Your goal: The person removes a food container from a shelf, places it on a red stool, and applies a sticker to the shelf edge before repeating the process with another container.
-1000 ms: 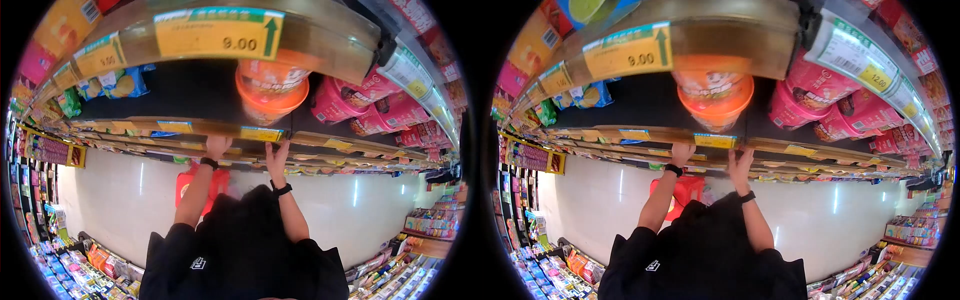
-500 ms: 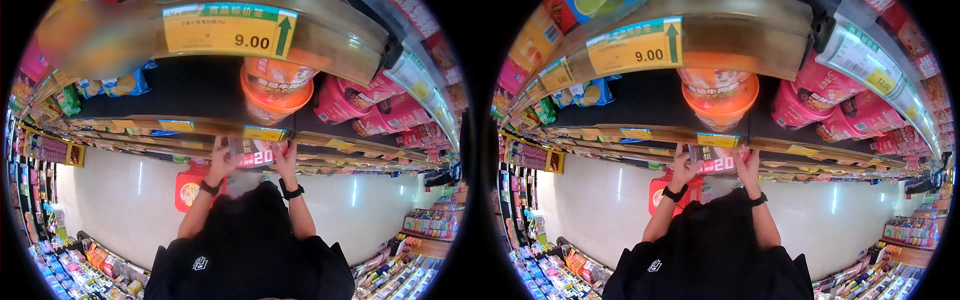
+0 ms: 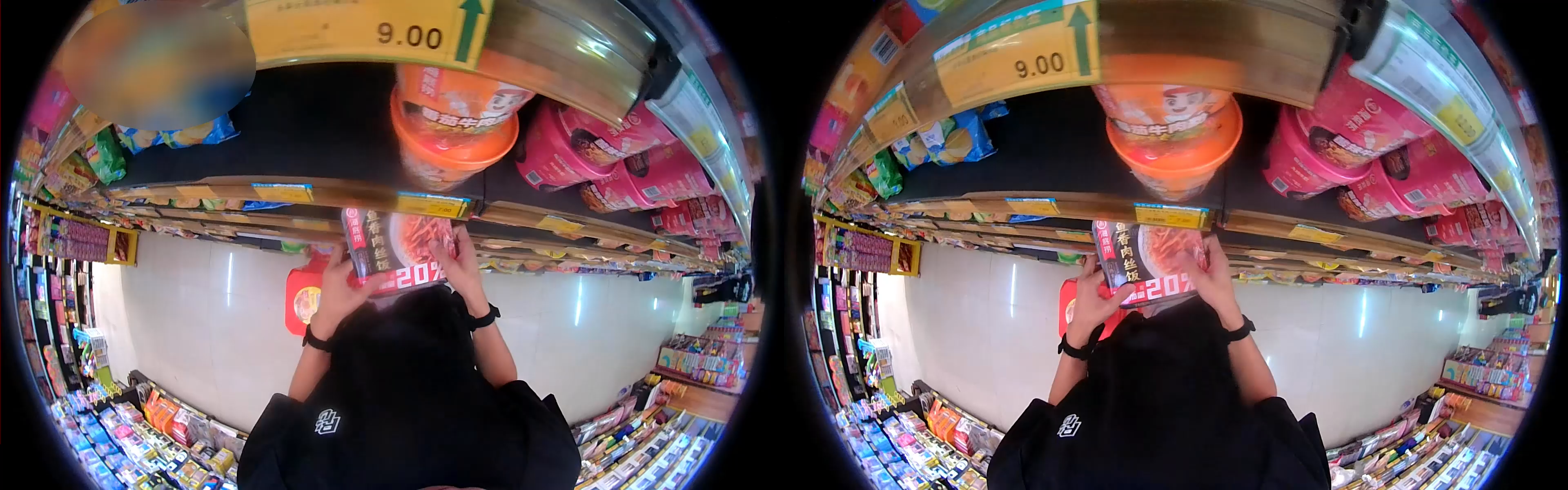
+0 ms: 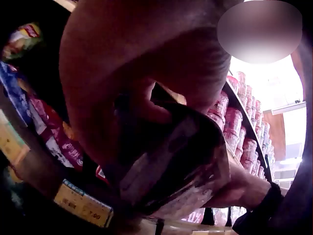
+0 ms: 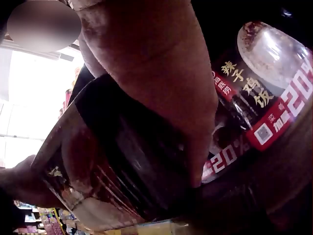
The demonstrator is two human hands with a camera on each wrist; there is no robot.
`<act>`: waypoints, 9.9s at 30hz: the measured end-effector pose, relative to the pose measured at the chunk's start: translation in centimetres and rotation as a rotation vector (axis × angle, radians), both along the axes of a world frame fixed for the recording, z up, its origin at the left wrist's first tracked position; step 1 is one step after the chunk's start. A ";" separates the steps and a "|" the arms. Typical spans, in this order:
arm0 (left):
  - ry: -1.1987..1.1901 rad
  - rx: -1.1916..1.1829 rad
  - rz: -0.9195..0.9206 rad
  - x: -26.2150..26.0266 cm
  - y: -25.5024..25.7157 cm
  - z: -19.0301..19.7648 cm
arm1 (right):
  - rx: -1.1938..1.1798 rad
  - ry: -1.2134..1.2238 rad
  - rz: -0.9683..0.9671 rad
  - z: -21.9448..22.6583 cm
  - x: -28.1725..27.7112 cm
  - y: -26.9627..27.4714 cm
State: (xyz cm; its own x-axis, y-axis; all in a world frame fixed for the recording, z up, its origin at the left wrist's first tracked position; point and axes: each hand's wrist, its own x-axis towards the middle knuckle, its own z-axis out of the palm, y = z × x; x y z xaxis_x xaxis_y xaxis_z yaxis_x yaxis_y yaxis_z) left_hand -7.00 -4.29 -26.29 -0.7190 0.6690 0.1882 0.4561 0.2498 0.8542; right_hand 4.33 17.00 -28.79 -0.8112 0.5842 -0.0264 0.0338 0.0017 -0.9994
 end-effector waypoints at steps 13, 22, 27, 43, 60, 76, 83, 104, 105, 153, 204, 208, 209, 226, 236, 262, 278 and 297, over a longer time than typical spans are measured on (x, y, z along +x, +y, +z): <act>-0.181 -0.014 0.347 1.2 -9.9 -3.9 | 0.300 0.010 0.331 -0.5 -4.8 -5.1; -0.352 -0.125 0.457 6.6 -19.8 -9.4 | 0.227 -0.014 0.744 -8.1 -9.0 -13.5; -0.653 -0.367 0.617 9.3 -22.5 -15.2 | 0.255 -0.139 0.884 -20.0 -10.8 -18.2; -0.856 -0.208 1.257 14.4 -19.8 -37.9 | 0.095 -0.540 1.300 -40.8 -12.3 -22.5; -0.783 -0.074 1.556 13.1 -19.8 -38.9 | 0.374 -0.462 1.142 -28.7 -11.4 -20.6; 0.058 -0.134 0.979 1.8 -8.1 -22.2 | 0.636 -0.024 0.561 -15.9 -7.8 -5.8; 0.078 0.079 0.500 0.2 -0.2 -17.5 | 0.777 0.143 0.163 -10.9 -3.5 -1.6; -0.018 0.039 -0.239 2.0 19.1 -12.1 | 0.991 -0.423 -0.556 -13.0 4.6 14.2; 0.012 0.044 -0.218 2.0 19.1 -12.2 | 0.993 -0.420 -0.542 -12.9 4.6 14.3; -0.447 0.133 0.645 4.5 -12.6 -9.1 | 0.394 -0.059 0.605 -5.6 -5.4 -7.5; -0.093 -0.091 1.313 9.1 -18.4 -20.1 | 0.499 -0.064 1.050 -13.6 -6.4 -7.3; -0.224 0.202 0.978 8.2 -14.5 -7.6 | 0.581 -0.011 1.035 -9.7 -4.9 -4.7; -0.278 0.263 0.862 8.3 -13.3 -4.0 | 0.586 -0.009 1.030 -9.7 -4.4 -4.0; 0.535 1.389 0.203 17.4 5.1 22.6 | 0.655 -0.127 0.778 -12.1 9.0 7.0; 0.582 1.449 0.167 19.0 6.7 21.5 | 0.591 -0.244 0.585 -13.4 13.4 10.7; 0.739 1.527 0.143 21.3 7.4 22.3 | 0.719 -0.120 0.776 -14.4 13.8 10.2; 0.763 1.532 0.168 21.8 6.6 24.3 | 0.637 -0.220 0.820 -17.2 15.0 9.9; 0.851 1.418 0.728 18.9 6.8 23.2 | 0.572 -0.097 0.740 -15.1 12.5 10.2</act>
